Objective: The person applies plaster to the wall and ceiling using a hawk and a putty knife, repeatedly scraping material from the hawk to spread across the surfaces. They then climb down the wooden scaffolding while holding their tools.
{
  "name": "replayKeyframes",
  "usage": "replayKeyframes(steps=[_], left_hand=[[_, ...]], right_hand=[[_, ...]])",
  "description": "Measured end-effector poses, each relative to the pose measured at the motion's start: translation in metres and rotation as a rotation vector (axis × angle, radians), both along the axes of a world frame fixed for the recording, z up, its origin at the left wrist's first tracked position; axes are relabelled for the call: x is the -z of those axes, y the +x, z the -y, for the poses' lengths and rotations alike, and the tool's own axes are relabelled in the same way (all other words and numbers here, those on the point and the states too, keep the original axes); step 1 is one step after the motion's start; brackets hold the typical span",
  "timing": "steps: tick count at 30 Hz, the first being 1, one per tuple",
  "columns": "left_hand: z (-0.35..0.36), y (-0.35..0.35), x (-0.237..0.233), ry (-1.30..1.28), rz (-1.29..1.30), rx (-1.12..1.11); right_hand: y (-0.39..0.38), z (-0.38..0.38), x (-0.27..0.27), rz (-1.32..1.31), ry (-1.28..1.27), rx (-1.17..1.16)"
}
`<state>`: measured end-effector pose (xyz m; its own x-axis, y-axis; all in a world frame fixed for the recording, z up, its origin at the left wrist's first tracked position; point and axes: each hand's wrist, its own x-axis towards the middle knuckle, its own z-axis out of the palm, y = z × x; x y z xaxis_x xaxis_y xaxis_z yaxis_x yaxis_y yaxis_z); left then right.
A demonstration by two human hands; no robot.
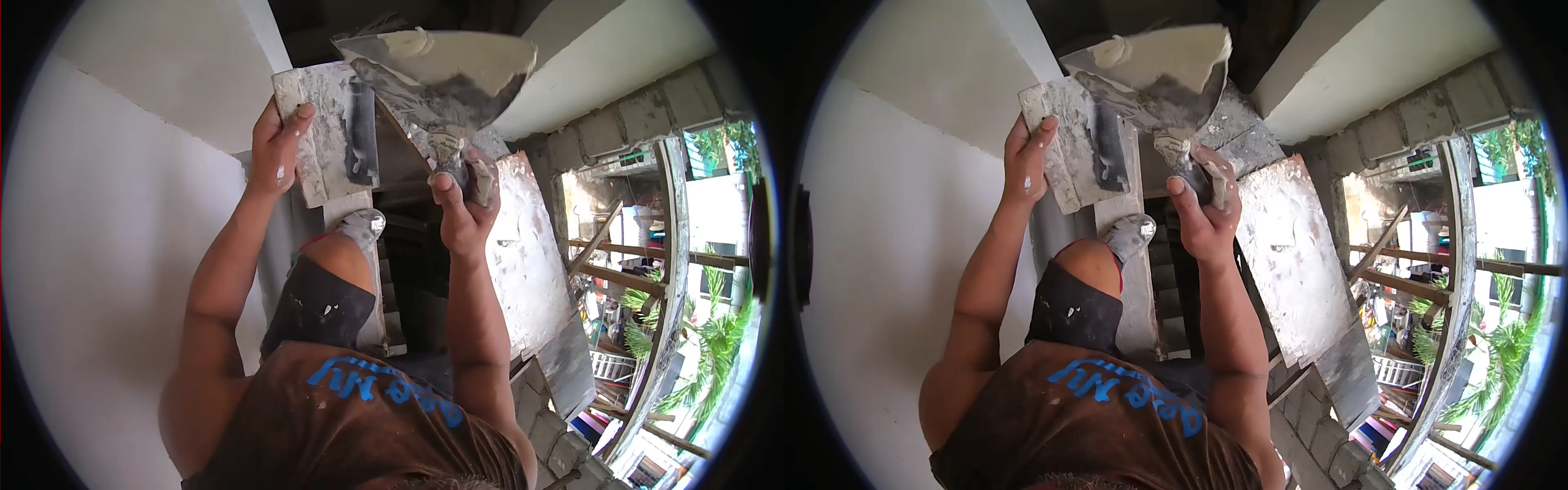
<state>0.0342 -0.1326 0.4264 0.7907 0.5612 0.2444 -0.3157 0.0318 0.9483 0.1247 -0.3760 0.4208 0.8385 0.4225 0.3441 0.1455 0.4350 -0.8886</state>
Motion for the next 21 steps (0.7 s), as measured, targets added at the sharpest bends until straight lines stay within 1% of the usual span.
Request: replayKeyframes(steps=[1, 2, 3, 5, 7, 9, 10, 12, 13, 14, 15, 16, 17, 18, 19, 20, 21], left_hand=[[-0.005, -0.002, 0.001, -0.261, 0.029, 0.006], [-0.007, -0.005, 0.001, -0.436, 0.022, 0.057], [-0.008, -0.007, 0.005, -0.492, 0.009, 0.057], [-0.017, -0.013, 0.021, -0.593, 0.032, 0.049], [-0.025, -0.026, 0.032, -0.621, 0.071, 0.058], [-0.036, -0.042, 0.039, -0.614, 0.068, 0.032], [-0.044, -0.053, 0.052, -0.653, 0.122, 0.021], [-0.064, -0.074, 0.080, -0.763, 0.232, 0.014], [-0.076, -0.084, 0.102, -0.765, 0.236, -0.012], [-0.090, -0.092, 0.126, -0.792, 0.305, -0.164], [-0.105, -0.097, 0.151, -0.818, 0.373, -0.309], [-0.123, -0.102, 0.179, -0.823, 0.377, -0.315], [-0.143, -0.108, 0.209, -0.846, 0.305, -0.521], [-0.162, -0.110, 0.236, -0.862, 0.227, -0.722], [-0.181, -0.110, 0.262, -0.874, 0.222, -0.723], [-0.198, -0.110, 0.287, -0.908, 0.155, -0.856], [-0.214, -0.107, 0.303, -0.937, 0.090, -0.987]], right_hand=[[0.007, -0.003, 0.007, 0.102, -0.045, 0.051], [0.014, -0.008, 0.011, 0.482, -0.174, 0.180], [0.019, -0.017, 0.014, 0.864, -0.281, 0.301], [0.019, -0.030, 0.035, 0.940, -0.476, 0.343], [0.028, -0.037, 0.063, 1.079, -0.616, 0.369], [0.035, -0.042, 0.088, 0.996, -0.626, 0.363], [0.034, -0.043, 0.093, 0.976, -0.692, 0.354], [0.034, -0.033, 0.126, 0.766, -0.776, 0.260], [0.031, -0.025, 0.138, 0.666, -0.810, 0.208], [0.026, -0.017, 0.150, 0.672, -0.808, 0.187], [0.021, -0.006, 0.161, 0.595, -0.879, 0.159], [0.017, 0.006, 0.171, 0.516, -0.952, 0.139], [0.014, 0.019, 0.182, 0.516, -0.962, 0.136], [0.012, 0.031, 0.192, 0.528, -1.041, 0.100], [0.008, 0.043, 0.199, 0.539, -1.122, 0.062], [0.001, 0.055, 0.204, 0.538, -1.134, 0.057], [-0.004, 0.065, 0.207, 0.446, -1.183, 0.049]])
